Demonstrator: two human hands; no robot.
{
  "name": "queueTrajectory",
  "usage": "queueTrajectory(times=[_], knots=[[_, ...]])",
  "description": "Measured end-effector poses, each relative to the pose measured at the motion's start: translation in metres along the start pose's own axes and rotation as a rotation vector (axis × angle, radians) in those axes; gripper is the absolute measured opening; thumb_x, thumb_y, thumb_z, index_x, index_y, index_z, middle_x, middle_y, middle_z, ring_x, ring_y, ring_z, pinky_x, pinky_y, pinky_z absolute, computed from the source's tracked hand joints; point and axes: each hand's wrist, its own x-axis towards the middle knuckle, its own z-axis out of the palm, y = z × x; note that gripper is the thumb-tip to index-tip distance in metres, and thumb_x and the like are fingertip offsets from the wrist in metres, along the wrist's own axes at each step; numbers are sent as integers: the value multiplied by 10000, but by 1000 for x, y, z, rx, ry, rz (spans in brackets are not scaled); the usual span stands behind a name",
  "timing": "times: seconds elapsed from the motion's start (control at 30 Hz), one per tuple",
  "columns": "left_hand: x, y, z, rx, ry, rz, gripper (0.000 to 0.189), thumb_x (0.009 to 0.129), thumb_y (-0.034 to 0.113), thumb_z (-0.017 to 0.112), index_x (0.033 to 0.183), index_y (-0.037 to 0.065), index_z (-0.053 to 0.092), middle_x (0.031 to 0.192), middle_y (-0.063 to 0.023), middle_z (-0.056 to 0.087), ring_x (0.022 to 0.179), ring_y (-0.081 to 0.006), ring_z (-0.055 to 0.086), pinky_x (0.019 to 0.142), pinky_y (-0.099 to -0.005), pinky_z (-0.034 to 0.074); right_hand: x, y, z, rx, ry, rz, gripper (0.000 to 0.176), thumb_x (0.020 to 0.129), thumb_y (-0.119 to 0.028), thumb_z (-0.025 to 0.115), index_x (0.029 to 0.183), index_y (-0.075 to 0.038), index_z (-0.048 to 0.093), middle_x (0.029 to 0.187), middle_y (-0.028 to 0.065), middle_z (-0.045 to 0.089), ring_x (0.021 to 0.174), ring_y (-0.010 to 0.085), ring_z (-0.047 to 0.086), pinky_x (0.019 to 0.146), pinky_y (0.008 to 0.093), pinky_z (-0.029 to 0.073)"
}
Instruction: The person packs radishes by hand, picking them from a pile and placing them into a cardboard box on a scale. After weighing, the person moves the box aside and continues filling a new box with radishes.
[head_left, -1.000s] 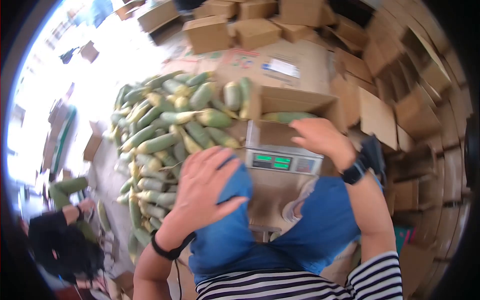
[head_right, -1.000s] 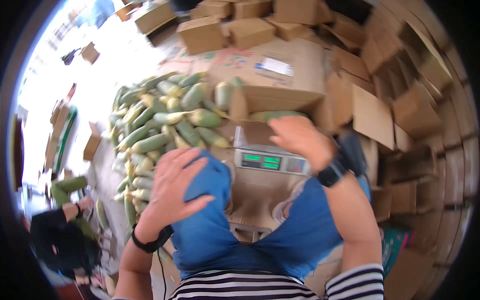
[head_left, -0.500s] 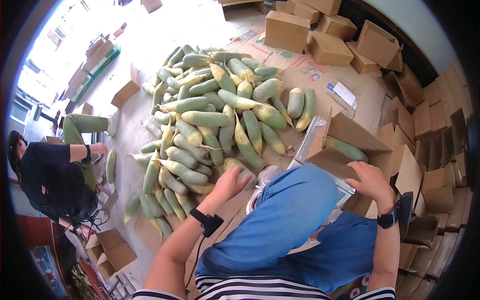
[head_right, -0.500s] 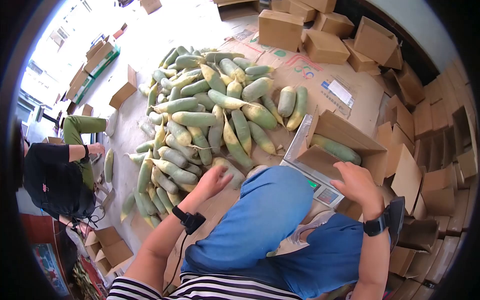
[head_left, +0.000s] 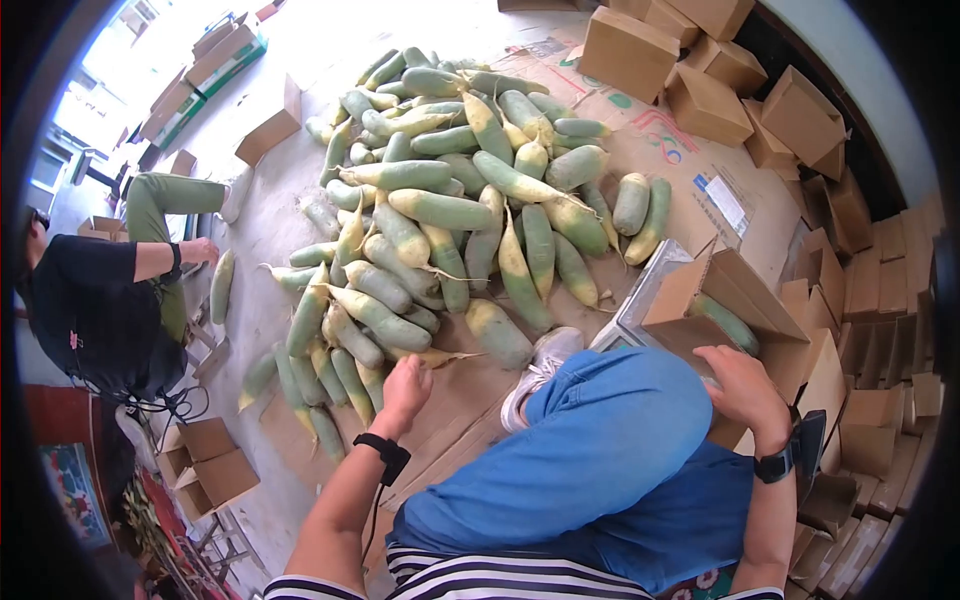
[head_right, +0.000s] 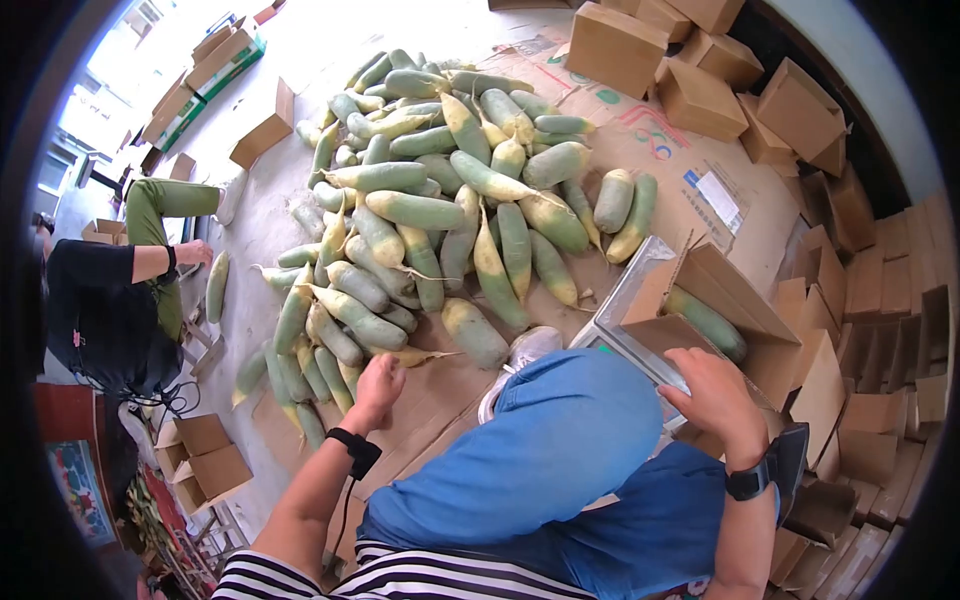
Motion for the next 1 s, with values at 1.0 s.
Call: queueTrajectory(times=[1.0], knots=[[123, -25, -16, 715, 235, 160, 290, 755, 121, 624, 1040, 95, 576, 1258, -199, 523, 801, -322, 623, 677, -392, 514, -4, 1, 0, 32, -15, 78, 374, 811, -214, 685, 1135, -60, 579, 979, 156, 620, 947, 350, 586, 804, 424, 466]])
